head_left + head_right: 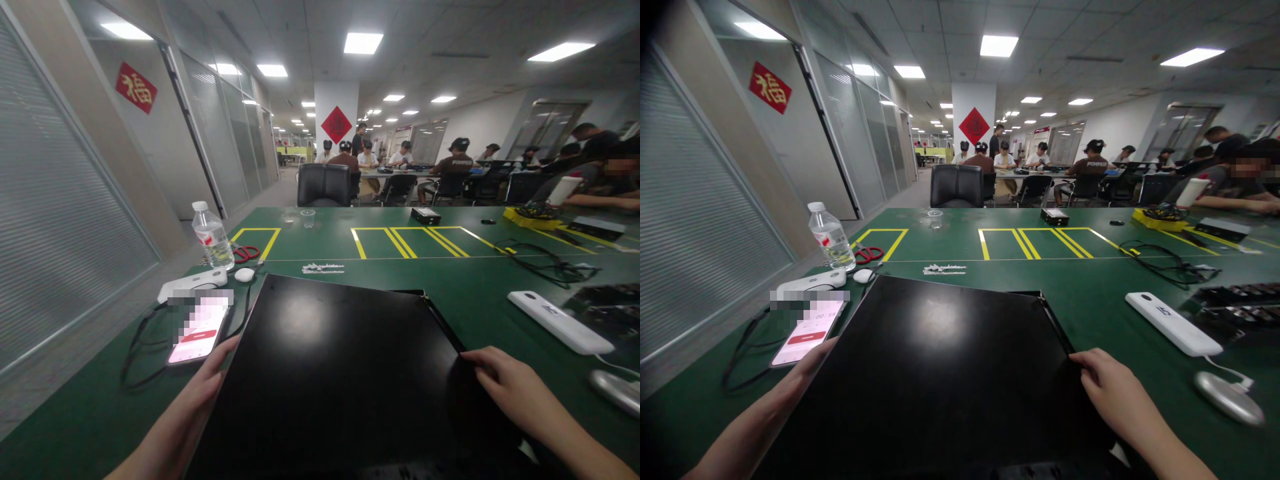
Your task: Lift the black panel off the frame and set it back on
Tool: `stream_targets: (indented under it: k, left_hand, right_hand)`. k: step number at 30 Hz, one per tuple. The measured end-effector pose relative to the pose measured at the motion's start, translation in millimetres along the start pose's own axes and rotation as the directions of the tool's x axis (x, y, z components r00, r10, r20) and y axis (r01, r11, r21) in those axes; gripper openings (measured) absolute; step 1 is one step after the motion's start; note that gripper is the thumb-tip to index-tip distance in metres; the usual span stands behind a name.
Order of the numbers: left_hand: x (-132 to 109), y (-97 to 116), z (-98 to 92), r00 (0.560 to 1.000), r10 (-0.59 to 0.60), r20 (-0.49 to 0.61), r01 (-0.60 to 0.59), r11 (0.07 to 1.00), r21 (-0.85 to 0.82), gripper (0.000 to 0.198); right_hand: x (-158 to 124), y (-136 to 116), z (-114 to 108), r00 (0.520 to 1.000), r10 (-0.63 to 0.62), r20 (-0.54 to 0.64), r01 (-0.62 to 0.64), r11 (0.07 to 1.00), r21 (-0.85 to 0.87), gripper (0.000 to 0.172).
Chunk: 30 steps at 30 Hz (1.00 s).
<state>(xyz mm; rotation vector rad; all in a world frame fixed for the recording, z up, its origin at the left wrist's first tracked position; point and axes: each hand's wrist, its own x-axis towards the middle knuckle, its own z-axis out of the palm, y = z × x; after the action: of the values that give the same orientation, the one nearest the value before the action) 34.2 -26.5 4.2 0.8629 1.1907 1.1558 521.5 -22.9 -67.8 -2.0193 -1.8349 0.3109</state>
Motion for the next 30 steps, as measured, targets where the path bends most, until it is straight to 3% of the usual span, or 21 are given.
stream_targets:
  k: [4,12,18,26,30]
  left_hand:
    - [-2.9,-2.4,-0.3,0.998,-0.059,-0.001,0.059,0.996,-0.068,0.091]
    - [-3.2,-4.1,-4.2,1.000,-0.017,0.017,0.018,0.998,-0.066,0.091]
    - [-6.2,-5.3,-3.3,0.999,-0.014,0.030,0.017,0.996,-0.086,0.091]
    - [-13.5,-1.4,4.7,0.997,-0.078,0.010,0.079,0.984,-0.157,0.107]
    - [-9.9,-5.7,-0.7,0.999,-0.051,0.011,0.053,0.984,-0.169,0.108]
  right_hand:
    - [-0.5,-3.1,0.0,1.000,0.005,-0.008,-0.005,1.000,0.003,0.036]
    - [-1.4,-8.5,-4.5,1.000,0.028,-0.014,-0.028,1.000,0.013,0.033]
    - [-1.4,-15.3,-7.0,0.987,0.161,-0.001,-0.160,0.982,0.103,0.054]
    - [3.3,-13.7,-3.3,0.975,0.161,-0.154,-0.127,0.969,0.211,0.046]
    - [2.7,-13.0,-6.9,0.965,0.195,-0.177,-0.128,0.934,0.334,0.039]
